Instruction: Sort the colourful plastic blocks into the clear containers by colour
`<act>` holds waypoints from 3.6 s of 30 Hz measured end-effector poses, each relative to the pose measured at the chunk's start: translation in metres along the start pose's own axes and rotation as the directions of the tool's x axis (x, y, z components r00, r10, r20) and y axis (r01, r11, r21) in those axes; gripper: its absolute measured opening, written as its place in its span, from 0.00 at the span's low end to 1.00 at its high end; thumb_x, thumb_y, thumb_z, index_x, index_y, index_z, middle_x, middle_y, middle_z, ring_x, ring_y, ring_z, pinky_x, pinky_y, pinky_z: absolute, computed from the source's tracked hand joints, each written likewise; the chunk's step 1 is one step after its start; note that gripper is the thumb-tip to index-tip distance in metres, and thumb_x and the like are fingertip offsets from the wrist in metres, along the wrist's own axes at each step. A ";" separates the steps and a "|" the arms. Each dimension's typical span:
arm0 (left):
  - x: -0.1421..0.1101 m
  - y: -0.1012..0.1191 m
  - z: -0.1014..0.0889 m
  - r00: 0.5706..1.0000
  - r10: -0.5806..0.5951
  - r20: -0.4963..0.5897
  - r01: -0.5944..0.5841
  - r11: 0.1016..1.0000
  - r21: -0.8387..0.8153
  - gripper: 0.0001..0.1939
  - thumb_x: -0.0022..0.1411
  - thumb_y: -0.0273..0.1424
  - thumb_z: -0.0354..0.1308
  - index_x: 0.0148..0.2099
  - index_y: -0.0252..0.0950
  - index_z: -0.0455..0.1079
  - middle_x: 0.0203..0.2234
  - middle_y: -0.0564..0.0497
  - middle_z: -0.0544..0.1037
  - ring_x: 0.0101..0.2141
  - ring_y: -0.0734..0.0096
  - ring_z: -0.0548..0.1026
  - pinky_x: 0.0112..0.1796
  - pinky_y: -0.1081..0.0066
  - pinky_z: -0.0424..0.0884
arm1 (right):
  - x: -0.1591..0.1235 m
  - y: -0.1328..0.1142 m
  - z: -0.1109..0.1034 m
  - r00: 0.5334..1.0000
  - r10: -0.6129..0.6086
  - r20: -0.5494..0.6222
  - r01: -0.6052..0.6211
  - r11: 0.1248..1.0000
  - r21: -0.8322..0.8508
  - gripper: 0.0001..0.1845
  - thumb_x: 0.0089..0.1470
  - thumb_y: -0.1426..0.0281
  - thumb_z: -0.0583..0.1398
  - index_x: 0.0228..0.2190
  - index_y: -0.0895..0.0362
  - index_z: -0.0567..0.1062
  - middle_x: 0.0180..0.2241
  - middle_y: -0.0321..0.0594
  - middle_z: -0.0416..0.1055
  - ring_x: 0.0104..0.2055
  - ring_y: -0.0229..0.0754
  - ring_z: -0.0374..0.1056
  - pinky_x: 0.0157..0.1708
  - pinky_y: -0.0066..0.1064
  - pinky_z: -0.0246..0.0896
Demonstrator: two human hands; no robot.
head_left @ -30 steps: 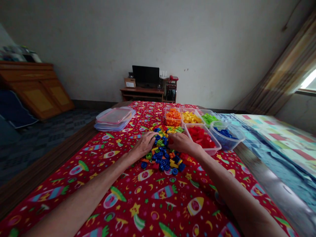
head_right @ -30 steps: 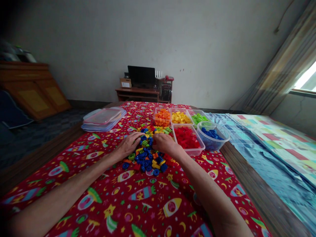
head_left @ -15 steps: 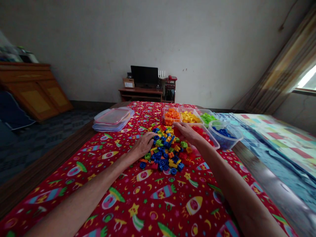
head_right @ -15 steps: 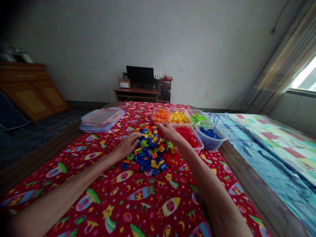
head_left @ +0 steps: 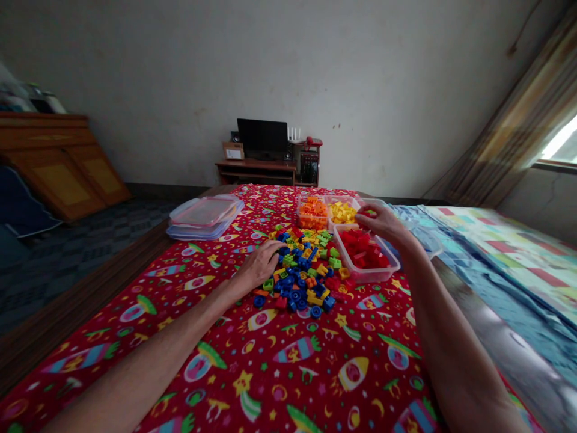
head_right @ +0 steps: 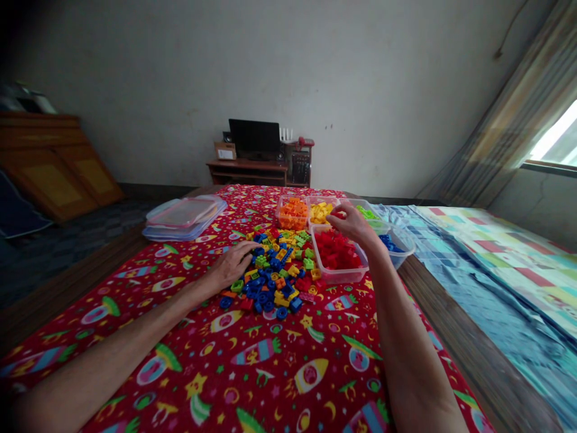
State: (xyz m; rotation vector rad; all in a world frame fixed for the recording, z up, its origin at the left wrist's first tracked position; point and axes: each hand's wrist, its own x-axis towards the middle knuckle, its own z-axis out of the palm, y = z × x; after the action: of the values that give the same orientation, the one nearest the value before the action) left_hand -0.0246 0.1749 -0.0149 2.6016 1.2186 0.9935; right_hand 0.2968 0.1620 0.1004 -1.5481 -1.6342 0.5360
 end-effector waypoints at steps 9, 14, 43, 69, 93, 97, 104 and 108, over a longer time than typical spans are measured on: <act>-0.001 -0.003 0.001 1.000 0.027 0.003 -0.027 1.000 0.000 0.19 0.64 0.28 0.42 0.52 0.34 0.69 0.49 0.43 0.72 0.50 0.61 0.71 0.52 0.59 0.68 | -0.002 -0.001 -0.008 0.998 0.012 -0.061 -0.026 0.970 -0.242 0.16 0.54 0.70 0.56 0.41 0.64 0.76 0.19 0.41 0.72 0.21 0.39 0.71 0.24 0.28 0.65; -0.001 -0.001 0.000 1.000 0.031 0.005 -0.031 1.000 -0.005 0.19 0.64 0.29 0.42 0.51 0.35 0.69 0.49 0.43 0.73 0.50 0.61 0.71 0.52 0.58 0.68 | -0.007 -0.020 0.003 0.992 -0.130 0.001 0.125 0.955 -0.267 0.15 0.55 0.70 0.54 0.39 0.63 0.77 0.21 0.42 0.73 0.23 0.39 0.72 0.27 0.27 0.64; 0.006 0.050 -0.019 0.969 0.244 0.023 -0.244 0.970 0.000 0.17 0.67 0.29 0.44 0.55 0.39 0.66 0.52 0.46 0.73 0.56 0.60 0.65 0.59 0.52 0.58 | -0.038 -0.052 0.061 0.865 -0.242 0.440 0.416 0.835 -0.359 0.14 0.53 0.78 0.55 0.39 0.60 0.78 0.29 0.41 0.76 0.30 0.37 0.69 0.31 0.26 0.59; 0.014 0.002 -0.019 0.998 0.043 0.042 -0.048 0.993 0.107 0.10 0.59 0.29 0.51 0.41 0.35 0.71 0.44 0.43 0.76 0.46 0.60 0.74 0.49 0.60 0.70 | -0.044 -0.019 0.106 0.713 -0.366 0.599 0.658 0.645 -0.389 0.19 0.51 0.82 0.55 0.44 0.60 0.75 0.45 0.48 0.73 0.48 0.44 0.66 0.47 0.32 0.61; 0.004 0.037 -0.011 0.933 0.291 0.210 -0.325 0.934 0.148 0.07 0.64 0.29 0.54 0.42 0.40 0.73 0.43 0.50 0.77 0.51 0.62 0.69 0.57 0.54 0.55 | -0.030 -0.047 0.105 0.932 0.163 0.323 -0.342 0.686 0.642 0.02 0.46 0.75 0.57 0.23 0.59 0.71 0.15 0.28 0.59 0.18 0.29 0.54 0.20 0.20 0.57; 0.004 0.040 -0.017 0.937 0.271 0.220 -0.314 0.929 0.194 0.06 0.63 0.33 0.56 0.40 0.36 0.70 0.37 0.47 0.76 0.43 0.62 0.71 0.49 0.60 0.64 | -0.029 -0.048 0.104 0.886 0.238 0.398 -0.464 0.460 0.757 0.05 0.48 0.80 0.56 0.24 0.60 0.70 0.18 0.30 0.61 0.19 0.28 0.55 0.19 0.18 0.57; 0.017 0.037 -0.025 0.996 0.075 -0.044 -0.072 0.995 0.070 0.04 0.62 0.30 0.55 0.39 0.36 0.67 0.34 0.49 0.77 0.37 0.64 0.75 0.40 0.65 0.71 | -0.035 -0.041 0.112 0.880 0.123 0.459 -0.437 0.592 0.678 0.09 0.45 0.73 0.66 0.21 0.60 0.70 0.20 0.31 0.64 0.22 0.28 0.59 0.20 0.18 0.57; 0.020 0.049 -0.029 0.988 0.054 -0.148 -0.060 0.997 -0.039 0.07 0.59 0.27 0.56 0.42 0.37 0.67 0.38 0.50 0.77 0.40 0.66 0.75 0.43 0.66 0.71 | -0.045 -0.044 0.122 0.839 0.037 0.543 -0.432 0.651 0.623 0.13 0.43 0.63 0.68 0.25 0.60 0.74 0.23 0.33 0.68 0.25 0.30 0.62 0.22 0.18 0.58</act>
State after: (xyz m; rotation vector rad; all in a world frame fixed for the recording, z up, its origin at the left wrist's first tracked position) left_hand -0.0007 0.1507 0.0356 2.5835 1.1449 1.2274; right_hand 0.1707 0.1386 0.0506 -1.0354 -1.2616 1.6371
